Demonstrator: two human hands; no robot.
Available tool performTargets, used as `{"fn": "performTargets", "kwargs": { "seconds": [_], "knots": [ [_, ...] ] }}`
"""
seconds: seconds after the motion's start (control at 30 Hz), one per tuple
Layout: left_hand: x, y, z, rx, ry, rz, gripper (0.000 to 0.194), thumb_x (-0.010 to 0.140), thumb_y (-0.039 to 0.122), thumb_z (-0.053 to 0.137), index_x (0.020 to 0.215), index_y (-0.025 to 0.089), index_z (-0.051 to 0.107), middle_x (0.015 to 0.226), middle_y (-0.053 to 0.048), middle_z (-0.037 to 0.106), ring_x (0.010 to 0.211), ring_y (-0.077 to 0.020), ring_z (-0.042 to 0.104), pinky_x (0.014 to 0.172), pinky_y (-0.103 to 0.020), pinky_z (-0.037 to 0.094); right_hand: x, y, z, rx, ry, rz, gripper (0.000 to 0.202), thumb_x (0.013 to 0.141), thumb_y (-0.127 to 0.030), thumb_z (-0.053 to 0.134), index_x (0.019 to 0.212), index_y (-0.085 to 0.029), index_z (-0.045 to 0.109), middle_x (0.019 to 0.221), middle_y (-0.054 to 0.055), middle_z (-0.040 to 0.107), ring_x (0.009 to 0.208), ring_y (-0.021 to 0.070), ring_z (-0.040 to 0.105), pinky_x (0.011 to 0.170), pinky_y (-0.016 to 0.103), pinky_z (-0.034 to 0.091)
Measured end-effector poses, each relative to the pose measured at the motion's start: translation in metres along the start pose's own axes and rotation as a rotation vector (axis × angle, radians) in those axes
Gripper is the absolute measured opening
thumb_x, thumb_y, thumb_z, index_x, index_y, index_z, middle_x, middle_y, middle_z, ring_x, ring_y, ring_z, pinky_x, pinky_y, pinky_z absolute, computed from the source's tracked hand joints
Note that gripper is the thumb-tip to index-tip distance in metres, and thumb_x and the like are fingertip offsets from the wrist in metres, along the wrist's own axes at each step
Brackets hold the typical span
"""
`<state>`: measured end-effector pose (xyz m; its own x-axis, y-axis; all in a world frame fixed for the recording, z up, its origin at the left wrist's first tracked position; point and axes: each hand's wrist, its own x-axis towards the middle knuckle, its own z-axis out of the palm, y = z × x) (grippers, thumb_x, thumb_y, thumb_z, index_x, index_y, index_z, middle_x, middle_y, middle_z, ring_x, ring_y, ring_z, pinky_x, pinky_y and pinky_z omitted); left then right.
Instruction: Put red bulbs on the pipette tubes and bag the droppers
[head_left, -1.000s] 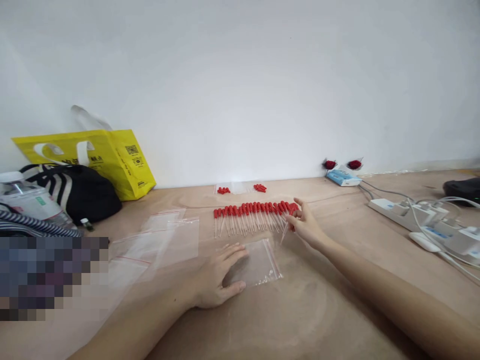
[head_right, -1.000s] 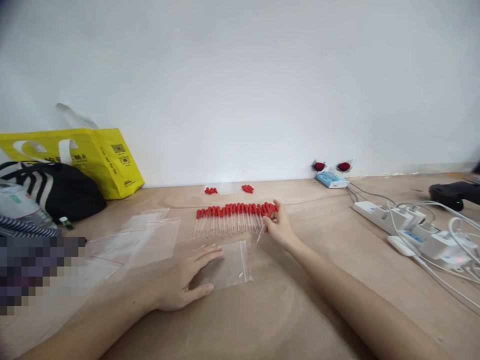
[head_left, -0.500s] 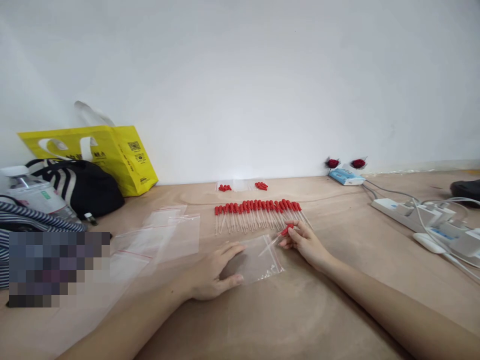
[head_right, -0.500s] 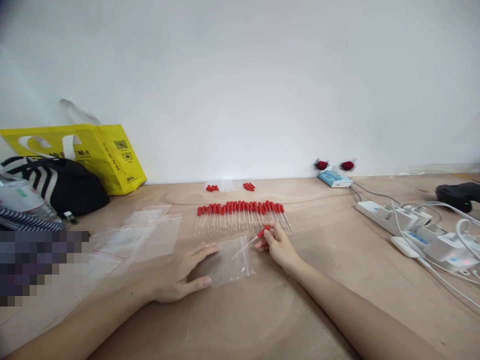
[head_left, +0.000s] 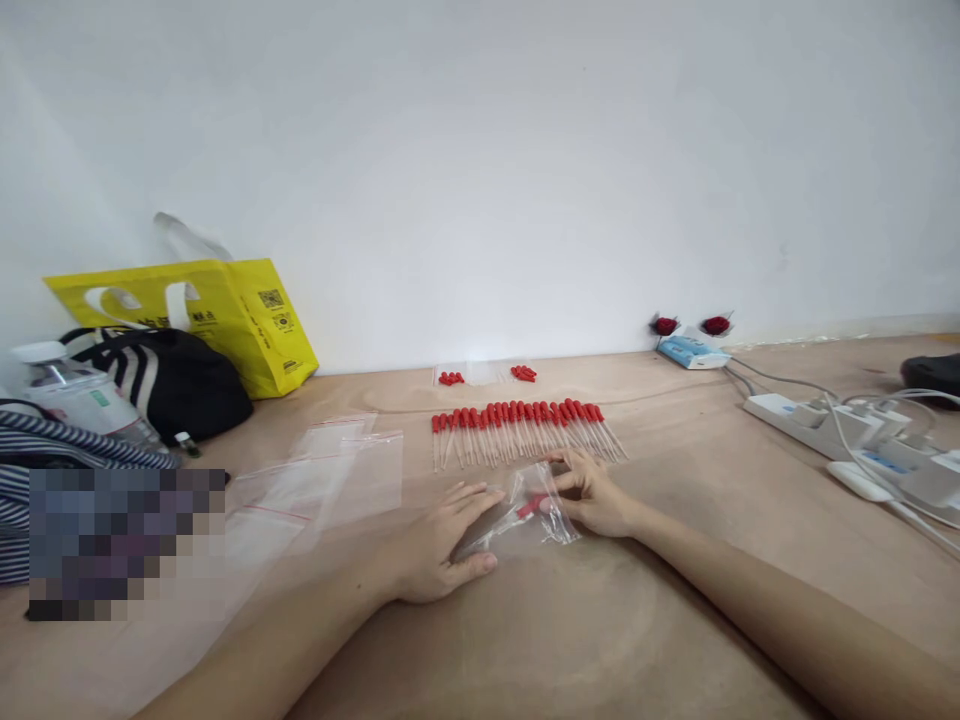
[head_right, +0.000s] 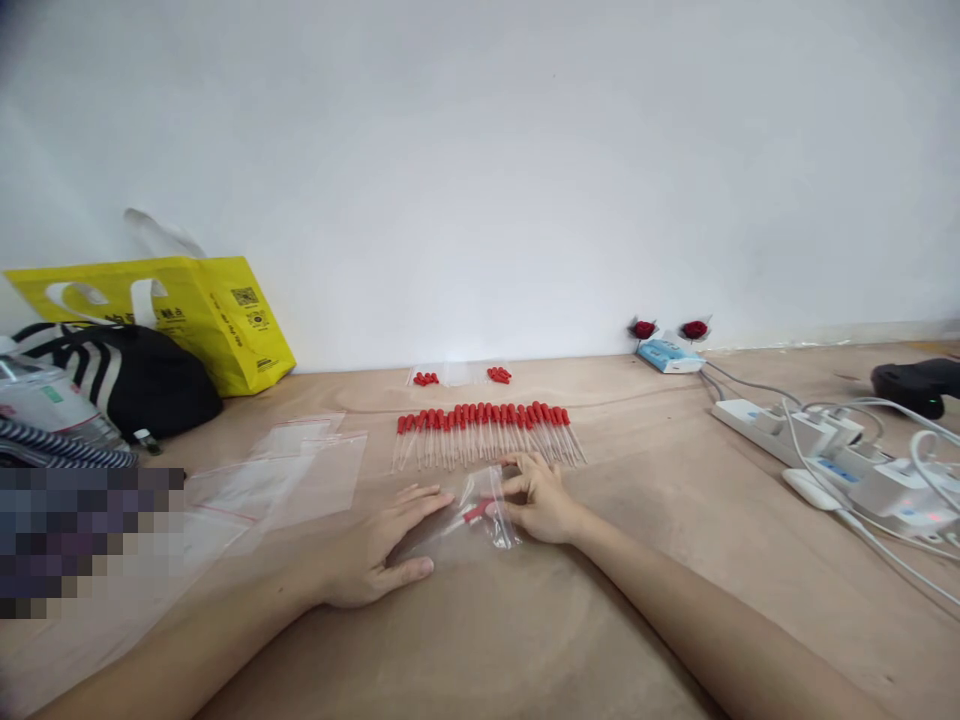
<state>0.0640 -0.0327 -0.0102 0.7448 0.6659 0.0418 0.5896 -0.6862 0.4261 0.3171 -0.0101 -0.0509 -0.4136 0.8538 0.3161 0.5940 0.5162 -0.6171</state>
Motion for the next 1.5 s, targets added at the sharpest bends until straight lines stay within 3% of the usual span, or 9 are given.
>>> {"fn": "performTargets", "kwargs": {
  "seconds": [0.1,0.2,0.3,0.4,0.67,0.93,1.2,1.33,1.5],
  "knots": [
    [0.000,0.000,0.000,-0.007,0.000,0.001,0.056,0.081,0.042,0.047,0.131,0.022,0.032,0.135,-0.007,0.038,0.126,-0.0258,0.028,0.103,-0.047,0.023,-0.001,-0.001,-0.001,-0.022,-0.025,0.007,0.020,0.077,-0.041,0.054,0.090,-0.033,0.068,0.118,0.005,0.051,0.111,0.0268,0.039,0.093,0.055,0.021],
    [-0.001,0.000,0.001,-0.015,0.038,0.010,0.052,0.083,0.040,0.046,0.130,0.022,0.034,0.136,-0.007,0.036,0.127,-0.0250,0.025,0.103,-0.046,0.023,0.003,0.012,-0.009,0.118,0.060,0.043,0.023,0.076,-0.038,0.053,0.084,-0.024,0.069,0.106,0.007,0.058,0.098,0.0218,0.051,0.086,0.041,0.036],
    [-0.004,-0.003,0.002,-0.009,0.149,0.007,0.042,0.084,0.035,0.045,0.123,0.021,0.041,0.131,-0.007,0.042,0.125,-0.0232,0.029,0.103,-0.043,0.025,0.013,0.031,-0.024,0.159,0.230,0.222,0.026,0.074,-0.038,0.052,0.071,-0.017,0.067,0.071,0.004,0.063,0.065,0.0155,0.057,0.060,0.027,0.044],
    [-0.010,-0.007,0.004,0.002,0.216,0.012,0.033,0.083,0.031,0.045,0.114,0.020,0.048,0.120,-0.007,0.051,0.115,-0.0213,0.042,0.098,-0.038,0.034,0.030,0.047,-0.040,-0.074,0.388,0.433,0.021,0.072,-0.034,0.052,0.068,-0.017,0.064,0.060,0.002,0.062,0.054,0.0133,0.055,0.050,0.022,0.040],
    [-0.020,-0.013,0.006,-0.023,0.120,-0.044,0.034,0.084,0.032,0.046,0.116,0.022,0.050,0.121,-0.004,0.053,0.115,-0.0198,0.044,0.098,-0.037,0.035,0.082,0.072,-0.048,-0.308,0.467,0.547,0.029,0.068,-0.037,0.056,0.087,-0.017,0.067,0.089,0.010,0.062,0.089,0.0230,0.055,0.078,0.033,0.039],
    [-0.020,-0.010,0.002,-0.050,0.055,-0.046,0.037,0.085,0.035,0.044,0.120,0.023,0.049,0.128,-0.005,0.048,0.120,-0.0203,0.039,0.102,-0.041,0.030,0.095,0.082,-0.050,-0.186,0.432,0.550,0.015,0.064,-0.030,0.059,0.069,-0.018,0.066,0.089,0.010,0.061,0.094,0.0247,0.052,0.078,0.033,0.038],
    [-0.017,-0.011,-0.001,-0.037,0.012,-0.058,0.037,0.089,0.033,0.037,0.123,0.023,0.046,0.130,-0.004,0.045,0.122,-0.0194,0.037,0.104,-0.040,0.027,0.061,0.058,-0.077,0.248,0.409,0.411,0.025,0.078,-0.042,0.042,0.074,-0.018,0.051,0.071,0.002,0.063,0.053,0.0093,0.050,0.051,0.022,0.039],
    [-0.015,-0.012,0.000,-0.035,0.023,-0.050,0.037,0.088,0.033,0.038,0.123,0.025,0.046,0.130,-0.002,0.045,0.122,-0.0196,0.037,0.104,-0.042,0.026,0.027,0.048,-0.061,0.720,0.609,0.336,0.036,0.066,-0.054,0.057,0.070,-0.020,0.045,0.063,-0.002,0.058,0.046,0.0065,0.043,0.047,0.020,0.036],
    [-0.012,-0.014,0.002,-0.036,0.045,-0.030,0.037,0.086,0.032,0.042,0.122,0.024,0.048,0.129,-0.003,0.047,0.121,-0.0202,0.038,0.103,-0.043,0.027,0.003,0.042,-0.032,0.914,0.680,0.434,0.040,0.058,-0.054,0.065,0.070,-0.021,0.047,0.063,-0.003,0.058,0.048,0.0071,0.044,0.046,0.020,0.035]
  ]
}}
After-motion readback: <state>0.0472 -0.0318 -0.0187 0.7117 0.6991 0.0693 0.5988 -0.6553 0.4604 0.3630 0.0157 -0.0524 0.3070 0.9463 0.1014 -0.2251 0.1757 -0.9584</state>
